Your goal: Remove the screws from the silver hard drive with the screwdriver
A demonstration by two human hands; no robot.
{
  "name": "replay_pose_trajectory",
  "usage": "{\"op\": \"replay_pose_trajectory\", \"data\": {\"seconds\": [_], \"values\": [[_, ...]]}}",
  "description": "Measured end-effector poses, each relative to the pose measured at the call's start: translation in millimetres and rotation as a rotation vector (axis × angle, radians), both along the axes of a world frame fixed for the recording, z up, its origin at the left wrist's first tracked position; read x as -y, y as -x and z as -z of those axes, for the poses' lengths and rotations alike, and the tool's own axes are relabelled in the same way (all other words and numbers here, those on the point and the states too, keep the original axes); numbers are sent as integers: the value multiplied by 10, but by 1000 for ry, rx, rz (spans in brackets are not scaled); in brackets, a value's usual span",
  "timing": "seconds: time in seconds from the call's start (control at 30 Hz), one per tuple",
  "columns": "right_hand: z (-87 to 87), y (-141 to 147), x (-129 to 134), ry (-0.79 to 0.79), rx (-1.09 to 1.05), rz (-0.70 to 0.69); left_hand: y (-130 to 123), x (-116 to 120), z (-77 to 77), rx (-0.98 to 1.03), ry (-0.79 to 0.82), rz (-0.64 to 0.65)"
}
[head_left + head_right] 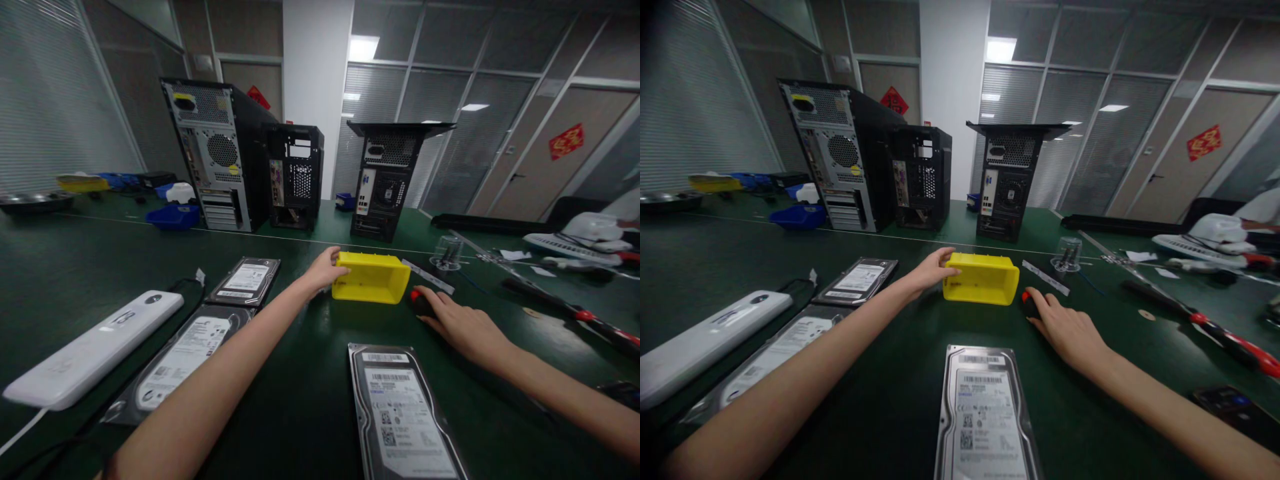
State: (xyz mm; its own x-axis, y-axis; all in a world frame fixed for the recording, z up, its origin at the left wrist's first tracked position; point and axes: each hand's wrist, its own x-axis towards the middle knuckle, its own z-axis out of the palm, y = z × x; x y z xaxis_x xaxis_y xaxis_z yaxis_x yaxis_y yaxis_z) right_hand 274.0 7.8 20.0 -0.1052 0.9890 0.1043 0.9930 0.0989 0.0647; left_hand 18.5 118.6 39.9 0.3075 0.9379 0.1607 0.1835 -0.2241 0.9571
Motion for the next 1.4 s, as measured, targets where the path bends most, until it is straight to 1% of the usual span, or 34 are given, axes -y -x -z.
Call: {"op": "replay_pose_trajectory", "data": {"seconds": [0.1, 0.23, 0.4, 0.5, 0.6, 0.67, 0.73, 0.77, 0.83, 0.9, 0.93, 0.97, 1.03, 1.07, 1.1, 1.13, 1.2, 1.3, 1.4], "values": [[1, 65, 23, -2, 72, -5, -46, 30, -48, 33, 20, -35], [62, 75, 34, -24, 129, -17, -83, 101, -147, 54, 27, -91], [113, 71, 28, -78, 172, -39, -54, 183, -326, 64, -7, -142], [145, 59, 23, -110, 187, -68, 17, 174, -527, 89, -58, -179], [203, -10, 10, -138, 186, -90, 136, 165, -808, 118, -136, -227], [215, -68, 3, -167, 202, -120, 240, 202, -1004, 120, -176, -243], [158, -78, 16, -252, 295, -169, 355, 292, -1177, 109, -197, -244], [96, -43, 38, -312, 358, -196, 414, 352, -1250, 102, -209, -238], [-81, 148, 117, -427, 436, -281, 523, 481, -1362, 87, -269, -167], [-275, 514, 227, -530, 377, -466, 608, 586, -1434, 117, -292, -128], [-356, 751, 280, -511, 300, -569, 636, 622, -1456, 155, -304, -98], [-417, 1008, 323, -422, 198, -648, 652, 646, -1472, 199, -308, -66], [-465, 1531, 361, -148, 20, -810, 652, 669, -1489, 287, -317, 15], [-451, 1769, 352, 1, -59, -892, 639, 676, -1494, 315, -325, 47], [-417, 1977, 327, 117, -154, -941, 620, 683, -1497, 331, -338, 66], [-367, 2151, 291, 157, -189, -954, 598, 692, -1499, 336, -350, 72], [-246, 2391, 206, 220, -245, -971, 561, 719, -1501, 332, -360, 54], [-100, 2530, 113, 297, -337, -999, 549, 754, -1494, 332, -338, 40], [-62, 2531, 89, 347, -405, -1029, 582, 758, -1464, 339, -319, 41]]}}
